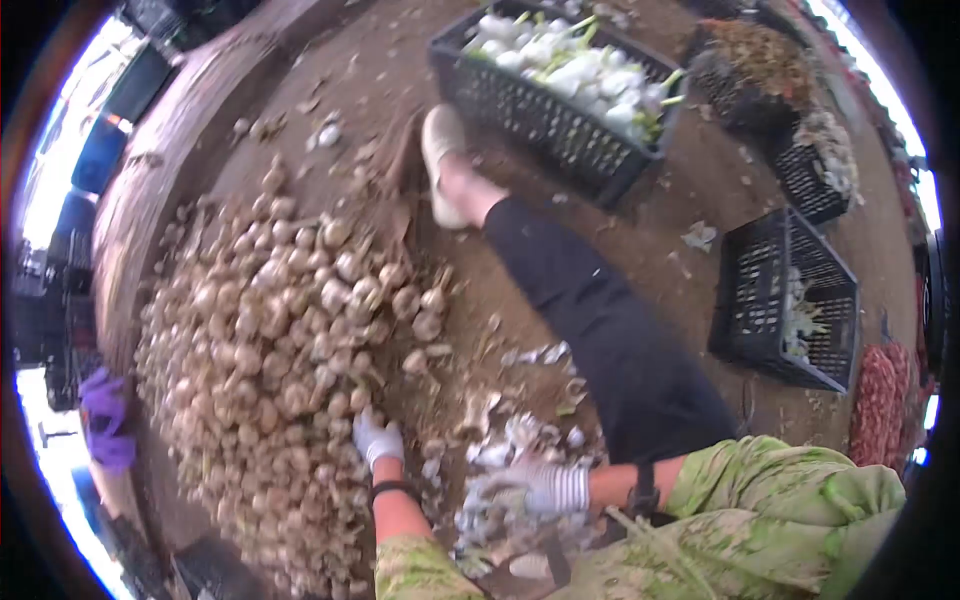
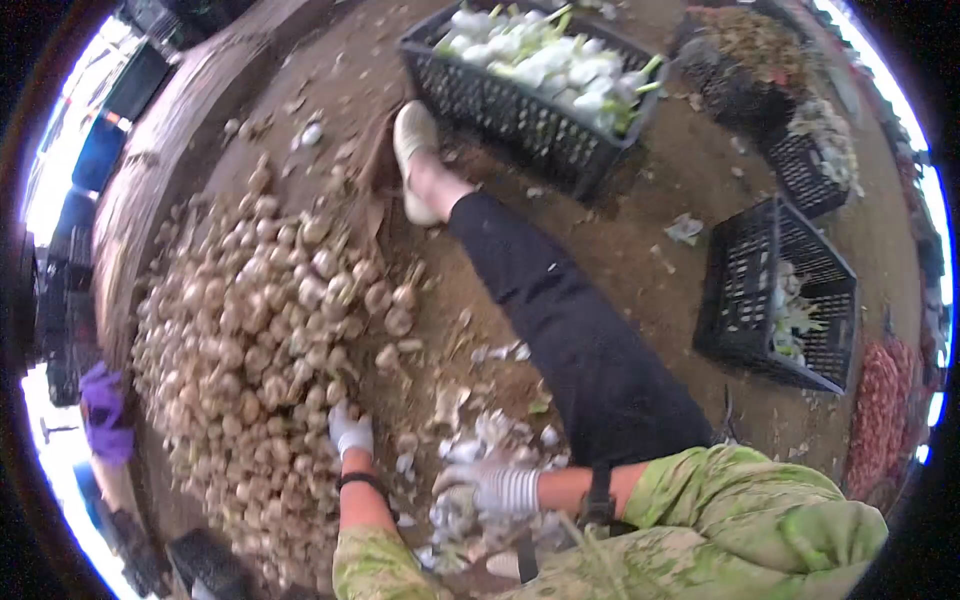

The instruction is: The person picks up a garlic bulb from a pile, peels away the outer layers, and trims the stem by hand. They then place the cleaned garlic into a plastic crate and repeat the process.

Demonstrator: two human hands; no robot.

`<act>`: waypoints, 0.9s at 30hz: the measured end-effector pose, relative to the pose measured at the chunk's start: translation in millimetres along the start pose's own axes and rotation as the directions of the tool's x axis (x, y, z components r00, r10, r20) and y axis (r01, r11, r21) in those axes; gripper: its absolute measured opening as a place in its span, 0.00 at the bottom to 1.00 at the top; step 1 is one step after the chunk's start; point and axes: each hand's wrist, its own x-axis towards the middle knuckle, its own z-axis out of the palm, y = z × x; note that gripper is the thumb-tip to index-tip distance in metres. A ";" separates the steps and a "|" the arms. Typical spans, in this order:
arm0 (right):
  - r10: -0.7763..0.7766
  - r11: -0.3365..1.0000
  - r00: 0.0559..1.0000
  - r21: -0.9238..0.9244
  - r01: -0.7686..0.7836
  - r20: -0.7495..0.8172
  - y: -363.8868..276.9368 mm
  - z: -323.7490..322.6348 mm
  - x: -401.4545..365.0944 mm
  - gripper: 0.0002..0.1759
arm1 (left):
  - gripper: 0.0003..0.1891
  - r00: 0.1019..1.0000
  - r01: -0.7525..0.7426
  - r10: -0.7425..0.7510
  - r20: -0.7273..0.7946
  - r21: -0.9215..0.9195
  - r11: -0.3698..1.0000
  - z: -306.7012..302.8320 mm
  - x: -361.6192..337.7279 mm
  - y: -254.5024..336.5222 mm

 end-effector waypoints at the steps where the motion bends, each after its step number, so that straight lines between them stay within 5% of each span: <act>1: -0.086 0.980 0.995 0.178 0.094 -0.049 -10.9 -4.4 -6.5 0.21 | 0.20 0.996 0.077 -0.078 0.042 0.039 0.996 2.1 6.6 5.2; 3: 0.033 0.988 0.998 0.152 -0.023 -0.060 -13.1 -8.1 -0.9 0.21 | 0.19 0.980 0.174 -0.182 0.075 0.100 0.980 -11.1 6.0 15.8; 4: 0.059 0.988 0.995 0.145 -0.047 -0.078 -20.9 -11.8 0.5 0.19 | 0.18 0.972 0.229 -0.220 0.077 -0.130 0.965 -18.4 -0.1 25.6; 5: -0.068 0.996 0.984 -0.069 0.057 -0.167 -29.1 -17.2 -3.9 0.16 | 0.17 0.959 0.281 -0.271 0.078 -0.342 0.897 -31.3 -12.4 35.1; 6: -0.099 0.995 0.971 -0.008 0.099 -0.219 -17.5 -15.1 2.1 0.14 | 0.18 0.956 0.276 -0.285 0.061 -0.510 0.815 -44.2 -29.3 45.4; 8: -0.043 0.975 0.936 -0.218 -0.037 -0.350 -26.0 -14.3 0.8 0.23 | 0.17 0.835 0.464 -0.486 0.260 -0.807 0.366 -86.5 -71.9 102.6; 9: 0.032 0.995 0.952 0.100 -0.002 -0.304 -5.0 -7.1 10.8 0.25 | 0.15 0.839 0.439 -0.468 0.279 -0.855 0.277 -90.4 -95.4 111.3; 10: -0.093 0.994 0.910 0.013 0.107 -0.403 -9.2 1.8 8.0 0.24 | 0.13 0.936 0.232 -0.351 0.014 -0.775 0.587 -68.5 -123.7 96.1; 12: -0.132 0.860 0.899 0.403 0.313 -0.418 23.6 25.0 17.9 0.15 | 0.17 0.914 0.340 -0.363 0.181 -0.831 0.441 -81.0 -175.2 129.6; 13: 0.028 0.943 0.928 0.317 0.098 -0.372 -18.5 19.8 -4.4 0.10 | 0.20 0.952 0.229 -0.298 0.061 -0.788 0.572 -87.7 -196.4 143.4; 14: 0.168 0.871 0.953 0.491 -0.023 -0.253 -24.6 18.0 -10.3 0.06 | 0.23 0.977 0.108 -0.208 -0.052 -0.719 0.687 -99.7 -213.1 156.5; 16: 0.045 0.896 0.978 0.441 0.050 -0.202 -36.0 14.9 -29.3 0.06 | 0.29 0.992 0.096 -0.127 0.015 -0.748 0.656 -121.0 -241.2 159.4; 17: 0.005 0.901 0.986 0.428 0.067 -0.164 -34.8 15.5 -38.2 0.07 | 0.32 0.994 0.021 -0.080 -0.076 -0.585 0.811 -127.7 -248.1 159.4; 20: -0.132 0.923 0.970 0.331 0.196 -0.206 -40.8 22.2 -55.8 0.10 | 0.32 0.976 -0.033 -0.041 -0.213 -0.334 0.942 -148.5 -270.7 185.2; 22: -0.056 0.813 0.971 0.554 0.179 -0.233 -35.0 29.4 -60.1 0.11 | 0.30 0.954 -0.082 -0.009 -0.299 -0.293 0.953 -153.8 -280.4 203.1; 27: -0.017 0.810 0.985 0.575 0.115 -0.173 -41.0 30.6 -73.5 0.11 | 0.31 0.918 -0.114 0.036 -0.395 -0.177 0.978 -158.8 -296.0 212.5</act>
